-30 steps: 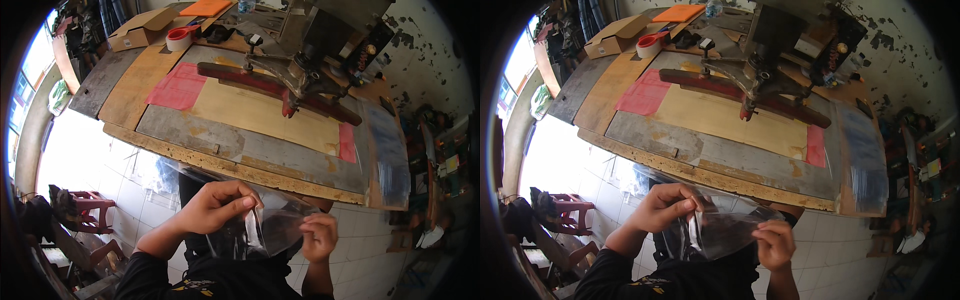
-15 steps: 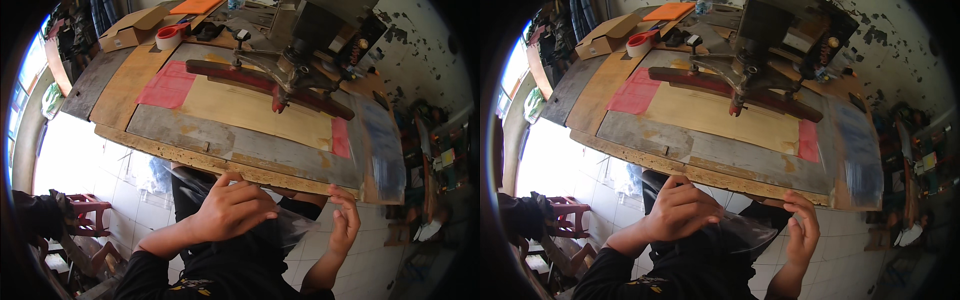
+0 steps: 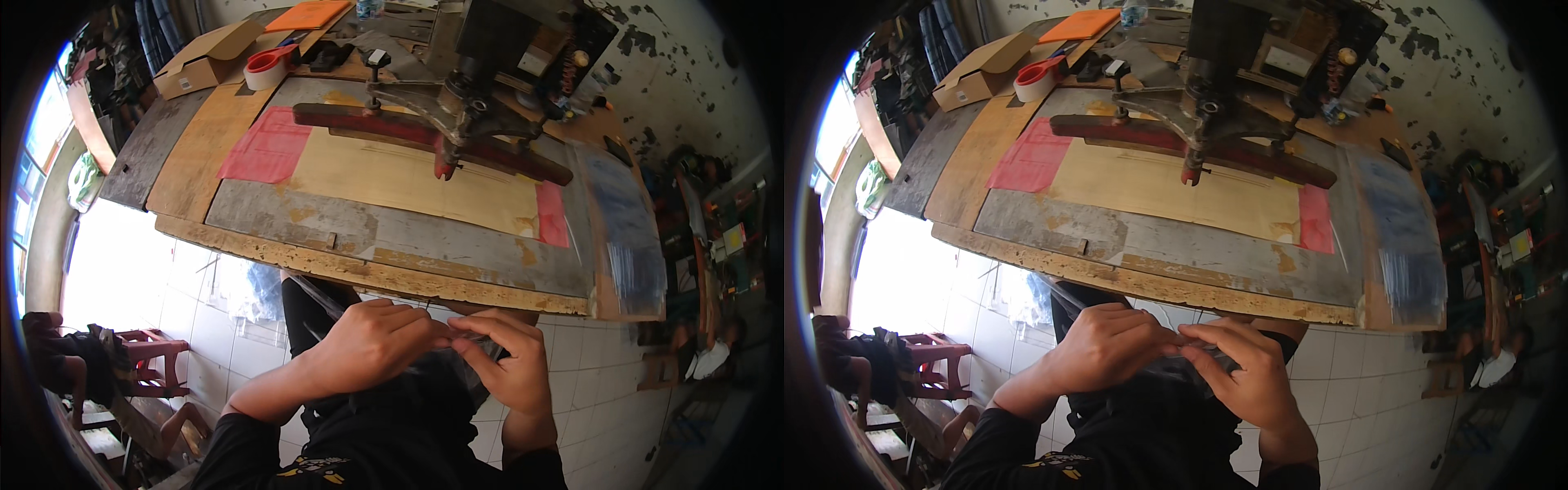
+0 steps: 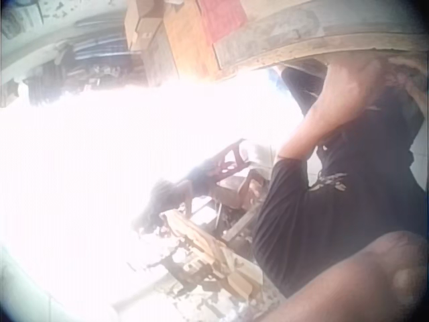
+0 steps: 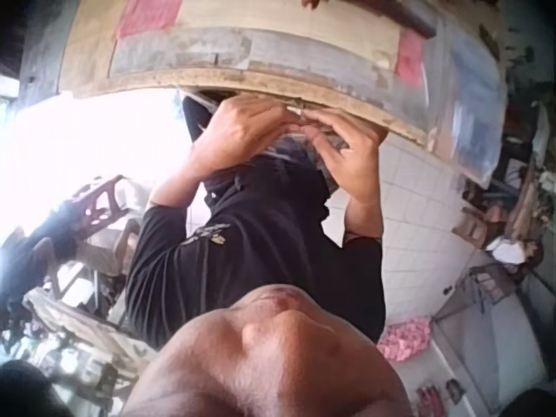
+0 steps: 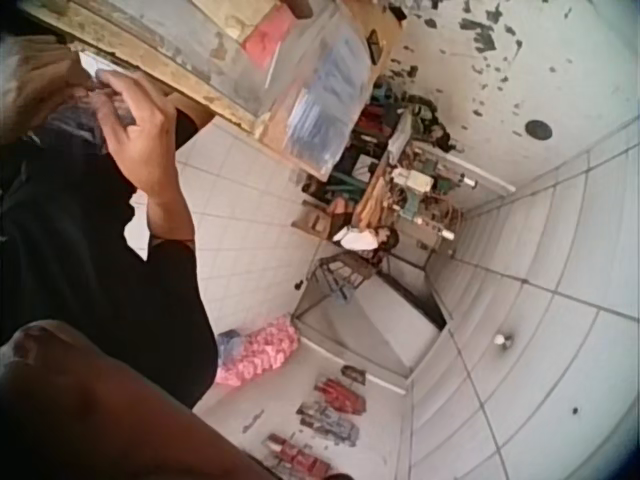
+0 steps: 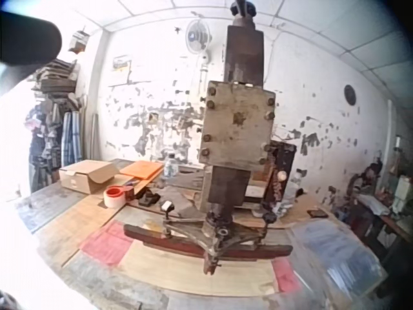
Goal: The person handles and separates plastic sheets by hand, positions them onto a heat sealing machine table, and aligns the plastic under the sealing bar.
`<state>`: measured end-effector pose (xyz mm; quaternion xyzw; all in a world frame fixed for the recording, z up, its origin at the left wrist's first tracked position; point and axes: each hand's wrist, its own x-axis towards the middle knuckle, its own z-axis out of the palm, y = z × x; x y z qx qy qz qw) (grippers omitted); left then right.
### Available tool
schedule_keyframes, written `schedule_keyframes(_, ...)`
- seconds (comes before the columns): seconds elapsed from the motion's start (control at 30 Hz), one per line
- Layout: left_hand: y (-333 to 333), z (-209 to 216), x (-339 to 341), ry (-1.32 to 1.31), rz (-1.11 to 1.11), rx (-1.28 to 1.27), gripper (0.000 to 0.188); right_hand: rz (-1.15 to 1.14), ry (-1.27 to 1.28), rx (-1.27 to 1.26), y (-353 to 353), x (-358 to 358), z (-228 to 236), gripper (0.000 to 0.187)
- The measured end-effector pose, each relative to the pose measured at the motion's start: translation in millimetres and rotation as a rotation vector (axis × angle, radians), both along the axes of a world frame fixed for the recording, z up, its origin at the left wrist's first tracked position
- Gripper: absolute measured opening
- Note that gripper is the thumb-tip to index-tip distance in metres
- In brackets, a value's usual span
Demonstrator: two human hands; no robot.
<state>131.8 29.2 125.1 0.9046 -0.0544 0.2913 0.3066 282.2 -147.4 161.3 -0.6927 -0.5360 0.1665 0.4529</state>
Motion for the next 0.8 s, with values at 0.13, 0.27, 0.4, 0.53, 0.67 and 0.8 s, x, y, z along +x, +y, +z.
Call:
schedule_keyframes(0.13, -0.7, 3.6, 0.0, 0.0, -0.017, -0.024, 0.017, -0.006, 0.02, 0.076, 3.2, -2.3, -2.5, 0.029)
schedule_keyframes(0.27, 2.7, 12.5, -1.4, 0.077, 0.003, -0.078, 0.027, -0.099, 0.094, 0.045, 1.5, 4.0, -9.7, 0.022)
schedule_keyframes(0.4, 13.8, 16.3, -16.6, 0.395, 0.085, -0.253, 0.055, -0.207, 0.113, 0.052, -1.9, 13.0, -9.8, 0.016)
schedule_keyframes(0.53, 32.9, 3.1, -28.9, 0.414, 0.08, -0.237, 0.031, -0.253, 0.167, 0.051, -9.2, 26.7, -12.3, 0.016)
schedule_keyframes(0.67, 40.0, 5.1, -36.7, 0.419, 0.097, -0.186, 0.016, -0.227, 0.221, 0.043, -10.0, 36.3, -13.1, 0.016)
schedule_keyframes(0.8, 39.4, 10.2, -35.5, 0.377, 0.1, -0.161, 0.013, -0.223, 0.282, 0.064, -9.2, 38.2, -17.3, 0.015)
